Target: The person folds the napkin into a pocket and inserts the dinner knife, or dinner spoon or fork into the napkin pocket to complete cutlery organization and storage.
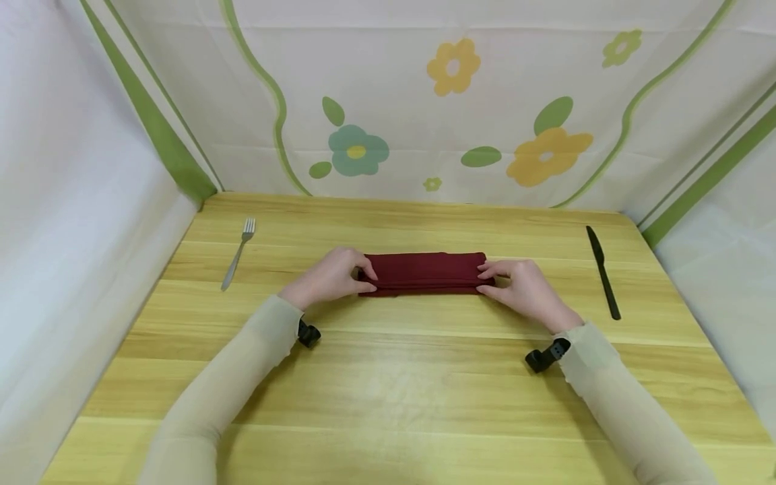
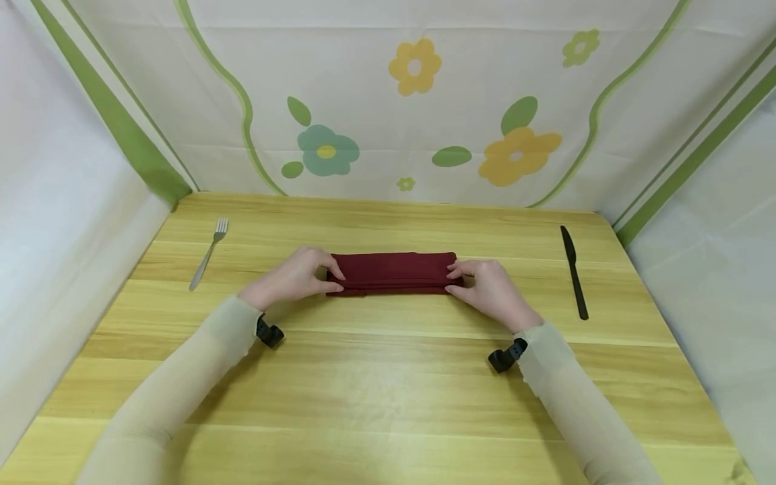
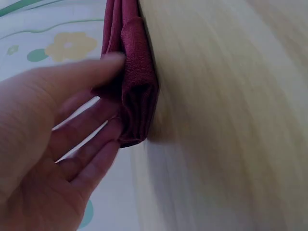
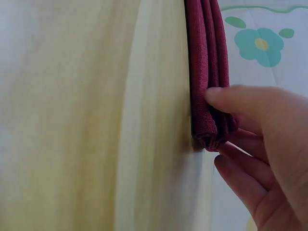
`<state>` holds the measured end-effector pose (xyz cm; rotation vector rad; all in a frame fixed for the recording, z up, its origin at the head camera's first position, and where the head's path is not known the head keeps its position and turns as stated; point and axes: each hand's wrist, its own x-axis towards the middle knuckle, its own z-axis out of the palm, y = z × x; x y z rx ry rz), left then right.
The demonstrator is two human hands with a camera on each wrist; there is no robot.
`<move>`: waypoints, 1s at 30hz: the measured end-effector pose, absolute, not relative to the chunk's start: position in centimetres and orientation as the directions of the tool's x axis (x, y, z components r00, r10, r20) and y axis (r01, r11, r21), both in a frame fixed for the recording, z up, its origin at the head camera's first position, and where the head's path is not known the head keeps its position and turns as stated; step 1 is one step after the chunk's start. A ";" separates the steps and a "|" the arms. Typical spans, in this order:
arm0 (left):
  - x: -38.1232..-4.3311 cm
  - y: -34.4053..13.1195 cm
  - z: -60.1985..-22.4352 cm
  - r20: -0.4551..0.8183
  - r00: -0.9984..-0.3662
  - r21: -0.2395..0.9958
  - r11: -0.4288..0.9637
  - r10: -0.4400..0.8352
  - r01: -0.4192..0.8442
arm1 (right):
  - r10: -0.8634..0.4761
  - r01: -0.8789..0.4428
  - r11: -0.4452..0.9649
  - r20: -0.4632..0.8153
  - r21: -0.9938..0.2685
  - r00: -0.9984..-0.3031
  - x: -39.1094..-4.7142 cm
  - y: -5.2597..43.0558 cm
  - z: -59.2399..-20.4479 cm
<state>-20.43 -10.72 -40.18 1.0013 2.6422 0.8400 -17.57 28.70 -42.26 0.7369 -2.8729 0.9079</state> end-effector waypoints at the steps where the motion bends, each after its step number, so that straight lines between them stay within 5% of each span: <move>1: -20.3 -10.7 -40.1 0.021 -0.754 0.573 0.610 0.657 0.547 | -0.432 -0.451 0.718 0.169 -0.531 -0.886 -17.4 28.7 -42.3; 10: -20.1 -10.9 -39.9 0.056 -0.738 0.555 0.594 0.672 0.583 | -0.486 -0.511 0.718 0.186 -0.472 -0.854 -16.8 28.5 -42.3; 20: -19.7 -11.4 -39.9 -0.001 -0.778 0.632 0.604 0.628 0.486 | -0.451 -0.475 0.737 0.175 -0.481 -0.875 -16.5 27.9 -41.3; 30: -19.3 -11.3 -39.3 0.071 -0.819 0.672 0.579 0.570 0.462 | -0.559 -0.588 0.602 0.240 -0.541 -0.794 -17.4 21.3 -39.5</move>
